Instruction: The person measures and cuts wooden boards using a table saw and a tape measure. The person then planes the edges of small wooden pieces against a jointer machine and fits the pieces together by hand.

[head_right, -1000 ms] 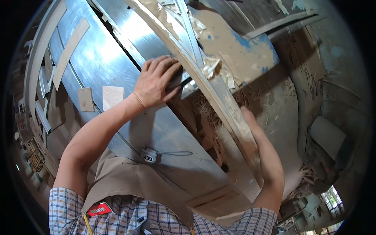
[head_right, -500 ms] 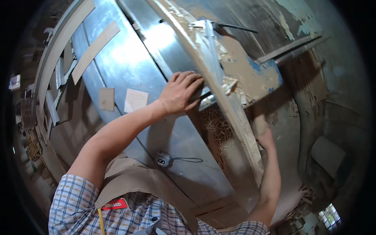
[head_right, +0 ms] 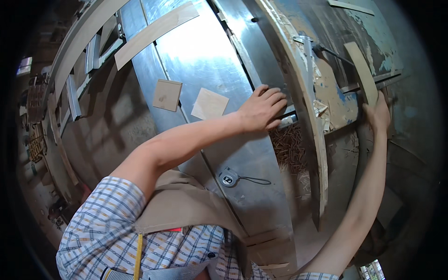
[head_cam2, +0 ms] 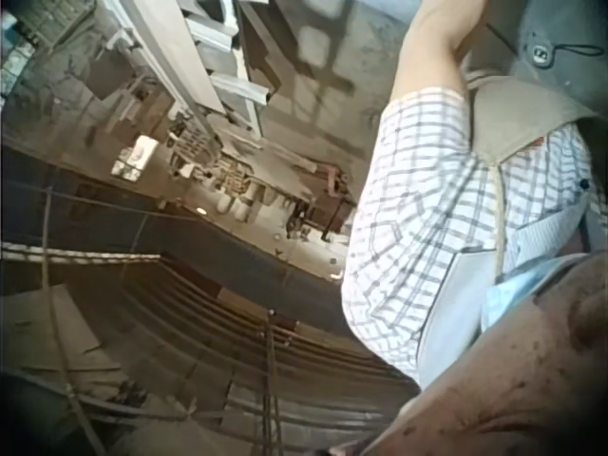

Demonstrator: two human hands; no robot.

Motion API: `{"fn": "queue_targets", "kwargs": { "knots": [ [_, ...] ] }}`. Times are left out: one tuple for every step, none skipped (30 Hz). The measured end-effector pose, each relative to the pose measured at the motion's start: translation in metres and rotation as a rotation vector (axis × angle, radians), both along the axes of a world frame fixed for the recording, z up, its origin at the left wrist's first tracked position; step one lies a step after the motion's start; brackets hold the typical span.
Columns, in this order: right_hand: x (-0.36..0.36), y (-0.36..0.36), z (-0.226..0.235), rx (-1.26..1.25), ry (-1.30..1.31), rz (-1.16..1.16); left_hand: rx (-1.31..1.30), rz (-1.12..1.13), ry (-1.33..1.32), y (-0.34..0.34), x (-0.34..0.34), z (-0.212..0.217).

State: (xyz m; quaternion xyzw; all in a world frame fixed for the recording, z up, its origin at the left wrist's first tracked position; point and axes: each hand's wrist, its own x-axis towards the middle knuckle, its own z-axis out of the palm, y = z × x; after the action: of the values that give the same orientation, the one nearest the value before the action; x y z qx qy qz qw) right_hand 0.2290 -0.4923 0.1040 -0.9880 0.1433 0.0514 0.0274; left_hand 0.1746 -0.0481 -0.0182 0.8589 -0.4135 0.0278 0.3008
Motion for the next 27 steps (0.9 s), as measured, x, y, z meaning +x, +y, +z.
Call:
{"fn": "queue_targets", "kwargs": {
  "knots": [
    [0.021,0.002,-0.004,-0.035,0.059,0.023,-0.050,-0.007,0.044,0.012,-0.011,0.006],
    [0.032,-0.019,-0.017,-0.090,0.017,0.062,-0.118,-0.032,0.093,0.024,-0.020,0.015],
    [0.037,-0.042,-0.027,-0.149,-0.021,0.102,-0.117,-0.026,0.122,0.048,-0.026,0.026],
    [0.051,-0.023,-0.037,-0.141,-0.006,0.115,-0.079,0.013,0.151,0.090,-0.030,0.032],
    [0.067,0.008,-0.041,-0.131,0.012,0.040,-0.054,0.103,0.103,0.131,-0.035,0.032],
    [0.078,0.024,-0.040,-0.138,0.028,-0.049,-0.042,0.178,0.052,0.167,-0.038,0.031],
    [0.070,-0.003,-0.036,-0.107,-0.008,-0.067,-0.042,0.228,0.030,0.187,-0.035,0.036],
    [0.064,-0.001,-0.037,-0.117,0.004,-0.070,-0.006,0.300,0.004,0.216,-0.033,0.045],
    [0.057,0.008,-0.034,-0.106,-0.199,-0.002,0.066,0.351,-0.009,0.247,-0.034,0.047],
    [0.043,0.017,-0.029,-0.103,-0.397,0.062,0.182,0.433,-0.005,0.266,-0.035,0.044],
    [0.025,0.070,-0.031,0.143,-0.485,0.064,0.303,0.478,-0.011,0.290,-0.034,0.043],
    [-0.001,0.138,-0.021,0.249,-0.511,0.072,0.364,0.483,0.009,0.307,-0.031,0.037],
    [-0.033,0.171,-0.019,0.392,-0.530,0.183,0.357,0.479,0.005,0.304,-0.021,0.029],
    [-0.065,0.229,-0.013,0.510,-0.433,0.372,0.368,0.472,0.005,0.308,-0.018,0.025],
    [-0.084,0.284,-0.004,0.628,-0.173,0.428,0.355,0.453,0.009,0.308,-0.016,0.019],
    [-0.096,0.332,-0.013,0.642,-0.223,0.597,0.333,0.474,-0.030,0.306,-0.012,0.009],
    [-0.105,0.369,-0.030,0.630,-0.120,0.671,0.324,0.506,-0.068,0.306,-0.012,0.001],
    [-0.110,0.396,-0.044,0.600,-0.081,0.683,0.304,0.498,-0.074,0.300,-0.009,-0.003],
    [-0.109,0.418,-0.058,0.552,-0.085,0.648,0.302,0.507,-0.078,0.297,-0.008,-0.006],
    [-0.111,0.434,-0.067,0.504,-0.086,0.610,0.299,0.514,-0.077,0.294,-0.008,-0.006],
    [-0.115,0.443,-0.073,0.495,-0.087,0.611,0.273,0.519,-0.079,0.292,-0.007,-0.004],
    [-0.112,0.450,-0.077,0.437,-0.079,0.653,0.263,0.526,-0.089,0.292,-0.005,-0.004],
    [-0.108,0.453,-0.079,0.376,-0.069,0.694,0.257,0.522,-0.078,0.292,-0.007,-0.004],
    [-0.103,0.453,-0.077,0.364,-0.073,0.705,0.252,0.519,-0.062,0.293,-0.009,-0.004],
    [-0.097,0.451,-0.075,0.340,-0.059,0.795,0.246,0.520,-0.064,0.295,-0.008,-0.004],
    [-0.090,0.449,-0.073,0.315,-0.043,0.884,0.232,0.530,-0.068,0.298,-0.009,-0.003],
    [-0.078,0.441,-0.070,0.299,-0.043,0.888,0.242,0.533,-0.056,0.300,-0.010,-0.003]
  ]
}}
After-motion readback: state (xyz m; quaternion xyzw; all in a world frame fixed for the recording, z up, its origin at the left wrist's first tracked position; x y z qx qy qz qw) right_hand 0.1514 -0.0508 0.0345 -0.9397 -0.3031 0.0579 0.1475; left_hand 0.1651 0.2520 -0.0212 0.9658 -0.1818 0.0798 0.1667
